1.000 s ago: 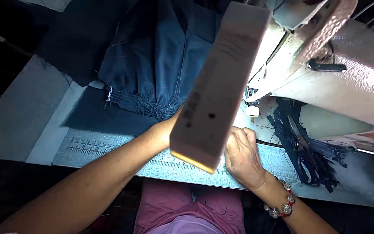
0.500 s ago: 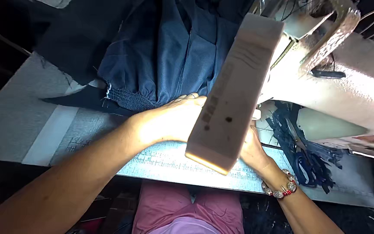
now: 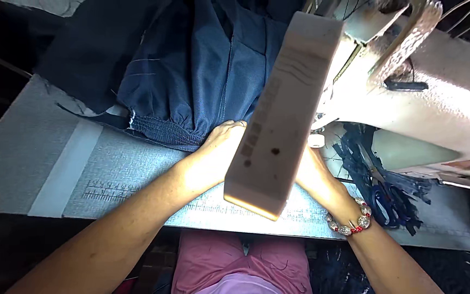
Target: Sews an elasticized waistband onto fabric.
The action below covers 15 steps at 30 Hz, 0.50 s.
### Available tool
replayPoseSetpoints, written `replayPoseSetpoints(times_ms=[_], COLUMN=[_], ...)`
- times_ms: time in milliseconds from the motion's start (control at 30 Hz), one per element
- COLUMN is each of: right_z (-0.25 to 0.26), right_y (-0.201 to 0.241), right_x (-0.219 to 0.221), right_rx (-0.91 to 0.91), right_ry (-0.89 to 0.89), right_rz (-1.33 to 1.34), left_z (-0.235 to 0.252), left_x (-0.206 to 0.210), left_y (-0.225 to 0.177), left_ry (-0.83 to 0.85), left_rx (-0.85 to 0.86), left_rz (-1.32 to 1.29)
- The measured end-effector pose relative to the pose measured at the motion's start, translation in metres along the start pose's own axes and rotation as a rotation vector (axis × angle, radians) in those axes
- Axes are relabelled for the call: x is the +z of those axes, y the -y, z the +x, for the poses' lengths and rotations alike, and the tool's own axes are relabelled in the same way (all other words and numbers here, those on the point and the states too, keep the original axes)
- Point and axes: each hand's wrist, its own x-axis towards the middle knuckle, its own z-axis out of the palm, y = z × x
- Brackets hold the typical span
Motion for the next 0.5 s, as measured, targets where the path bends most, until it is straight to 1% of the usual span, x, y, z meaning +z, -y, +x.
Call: replayPoseSetpoints(times_ms=[67, 167, 267, 333, 433, 500], right_z=[0.001, 0.002, 0.002, 0.0, -0.003, -0.006], right_y=[-0.002, -0.006, -0.01, -0.014, -0.023, -0.029], right_x=[0.004, 0.006, 0.01, 0.016, 0.031, 0.037], right_rx=[-0.022, -0.022, 0.007, 0.001, -0.143, -0.198], right_ry=[-0.054, -0.072, -0.071, -0.103, -0.26, -0.315], right_rz=[-0.004, 0.055, 0.136, 0.127, 0.027, -0.045], left_z=[-0.002, -0.008, -0.011, -0.01, -0.008, -0.008], left_x=[0.003, 0.02, 0.035, 0.038, 0.037, 0.036], left_y=[0.004, 0.019, 0.027, 0.028, 0.026, 0.025], left_ry=[-0.02, -0.131, -0.255, -0.288, -0.28, -0.261], left_rx=[-0.008, 0.033, 0.073, 0.102, 0.154, 0.152], left_rz=[-0.043, -0.121, -0.106, -0.067, -0.025, -0.003])
